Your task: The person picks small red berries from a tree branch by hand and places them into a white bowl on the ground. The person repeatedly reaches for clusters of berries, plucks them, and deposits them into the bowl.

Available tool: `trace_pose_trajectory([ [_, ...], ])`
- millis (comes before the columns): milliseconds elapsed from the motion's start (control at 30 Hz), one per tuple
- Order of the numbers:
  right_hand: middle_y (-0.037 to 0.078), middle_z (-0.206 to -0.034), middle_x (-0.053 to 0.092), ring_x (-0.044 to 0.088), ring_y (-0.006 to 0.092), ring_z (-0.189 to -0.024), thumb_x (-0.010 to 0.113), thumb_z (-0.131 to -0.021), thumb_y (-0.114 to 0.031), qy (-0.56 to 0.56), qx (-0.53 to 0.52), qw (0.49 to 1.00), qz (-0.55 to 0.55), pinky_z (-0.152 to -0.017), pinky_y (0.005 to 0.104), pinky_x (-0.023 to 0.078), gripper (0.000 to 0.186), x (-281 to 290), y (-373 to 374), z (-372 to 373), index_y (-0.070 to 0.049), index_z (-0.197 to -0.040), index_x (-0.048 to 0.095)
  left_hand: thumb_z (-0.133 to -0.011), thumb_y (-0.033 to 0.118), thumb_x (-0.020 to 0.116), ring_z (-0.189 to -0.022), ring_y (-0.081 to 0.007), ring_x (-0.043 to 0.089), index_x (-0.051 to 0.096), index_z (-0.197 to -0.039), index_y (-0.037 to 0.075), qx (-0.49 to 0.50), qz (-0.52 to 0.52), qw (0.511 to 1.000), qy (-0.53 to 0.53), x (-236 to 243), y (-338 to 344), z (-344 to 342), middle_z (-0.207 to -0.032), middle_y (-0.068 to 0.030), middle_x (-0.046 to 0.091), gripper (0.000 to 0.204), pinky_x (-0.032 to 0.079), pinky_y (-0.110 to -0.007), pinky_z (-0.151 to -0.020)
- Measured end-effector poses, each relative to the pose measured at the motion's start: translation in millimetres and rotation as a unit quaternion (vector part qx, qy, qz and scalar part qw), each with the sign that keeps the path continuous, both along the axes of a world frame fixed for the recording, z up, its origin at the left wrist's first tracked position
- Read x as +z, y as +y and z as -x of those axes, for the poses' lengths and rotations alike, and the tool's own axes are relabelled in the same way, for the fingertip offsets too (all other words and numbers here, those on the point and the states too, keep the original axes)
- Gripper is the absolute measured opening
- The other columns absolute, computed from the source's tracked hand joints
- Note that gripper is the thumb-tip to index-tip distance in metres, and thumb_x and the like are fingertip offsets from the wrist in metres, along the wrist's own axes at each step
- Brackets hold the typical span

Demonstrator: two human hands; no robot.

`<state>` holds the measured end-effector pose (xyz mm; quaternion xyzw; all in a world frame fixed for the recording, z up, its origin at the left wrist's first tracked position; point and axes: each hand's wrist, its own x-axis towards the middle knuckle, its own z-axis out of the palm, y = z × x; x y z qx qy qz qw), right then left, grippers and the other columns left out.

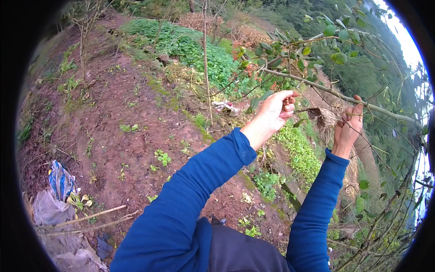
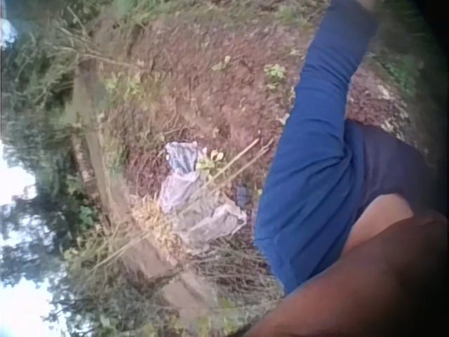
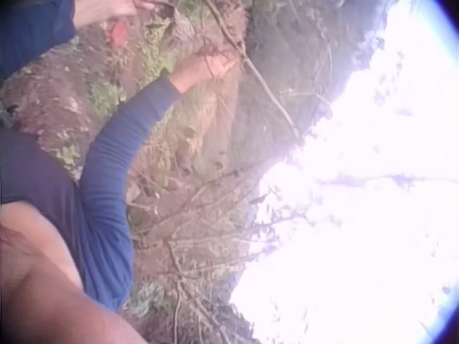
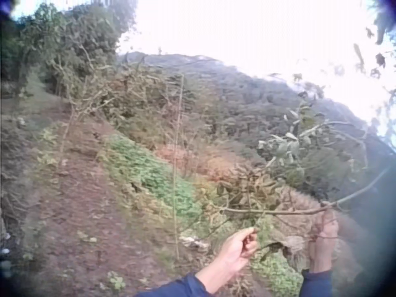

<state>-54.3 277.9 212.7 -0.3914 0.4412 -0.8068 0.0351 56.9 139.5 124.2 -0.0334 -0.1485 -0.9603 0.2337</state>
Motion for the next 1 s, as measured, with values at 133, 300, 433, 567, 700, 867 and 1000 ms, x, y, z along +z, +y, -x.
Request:
trace_pose_trajectory([
  [133,-0.008,-0.057,0.024,0.021,0.0016,-0.048,0.051,-0.09,-0.034,-0.004,0.007,1.0,0.004,-0.041,0.0177,0.016,0.042,1.2,-1.4,-1.9,-0.001,-0.115,0.045,-0.082,0.005,0.051,-0.049,-0.0059,0.037,0.055,-0.084,-0.002,0.094,0.16,0.972,-0.142,-1.3,-1.1,-6.9,-0.064,-0.0012,0.045,0.009,0.024,-0.018,-0.036],
  [300,-0.008,-0.058,0.025,0.02,0.0007,-0.047,0.046,-0.092,-0.035,-0.008,0.006,1.0,-0.009,-0.04,0.0177,0.014,0.038,1.9,-0.7,1.5,-0.007,-0.118,0.046,-0.084,0.008,0.049,-0.048,-0.007,0.039,0.055,-0.085,-0.003,0.018,-0.009,0.99,-0.14,-78.5,-1.0,-3.2,-0.065,-0.0029,0.048,0.012,0.026,-0.019,-0.036],
  [433,-0.008,-0.058,0.024,0.019,0.0007,-0.048,0.046,-0.092,-0.036,0.003,0.008,1.0,-0.009,-0.04,0.0176,0.014,0.039,0.8,0.1,1.2,-0.006,-0.118,0.045,-0.087,0.011,0.046,-0.049,-0.0089,0.041,0.055,-0.089,-0.004,-0.007,-0.095,0.984,-0.148,-95.9,-3.4,0.3,-0.067,-0.0052,0.051,0.018,0.028,-0.018,-0.036],
  [567,-0.007,-0.058,0.026,0.021,0.002,-0.048,0.051,-0.09,-0.032,-0.006,0.022,1.0,0.008,-0.042,0.0184,0.016,0.038,3.1,2.0,-5.9,-0.001,-0.112,0.046,-0.089,0.019,0.048,-0.053,-0.0104,0.045,0.055,-0.091,-0.003,0.076,-0.062,0.986,-0.136,-106.3,-28.5,29.1,-0.072,-0.0063,0.055,0.023,0.03,-0.02,-0.037],
  [700,-0.007,-0.058,0.026,0.021,0.0021,-0.047,0.051,-0.091,-0.032,0.002,0.02,1.0,-0.003,-0.042,0.0185,0.017,0.039,7.6,1.6,-17.6,-0.001,-0.113,0.045,-0.091,0.02,0.048,-0.05,-0.0117,0.045,0.056,-0.089,0.0,0.128,-0.121,0.974,-0.145,-127.4,-53.2,56.1,-0.069,-0.0077,0.053,0.022,0.028,-0.02,-0.036],
  [867,-0.007,-0.057,0.025,0.021,0.0019,-0.047,0.05,-0.091,-0.032,0.005,0.002,1.0,-0.01,-0.042,0.0185,0.017,0.039,7.4,8.4,-17.6,-0.002,-0.114,0.044,-0.089,0.021,0.054,-0.048,-0.006,0.041,0.057,-0.089,0.005,0.2,-0.072,0.972,-0.099,-101.6,-54.3,61.1,-0.066,-0.0007,0.049,0.017,0.025,-0.019,-0.036],
  [1000,-0.008,-0.057,0.025,0.021,0.0016,-0.047,0.05,-0.091,-0.032,0.013,0.005,1.0,-0.02,-0.042,0.0185,0.016,0.038,7.7,8.7,-19.1,-0.002,-0.115,0.044,-0.085,0.026,0.061,-0.046,-0.0053,0.042,0.057,-0.094,0.005,0.252,0.006,0.965,-0.076,-104.7,-65.2,58.1,-0.063,0.0,0.048,0.023,0.025,-0.018,-0.035],
])
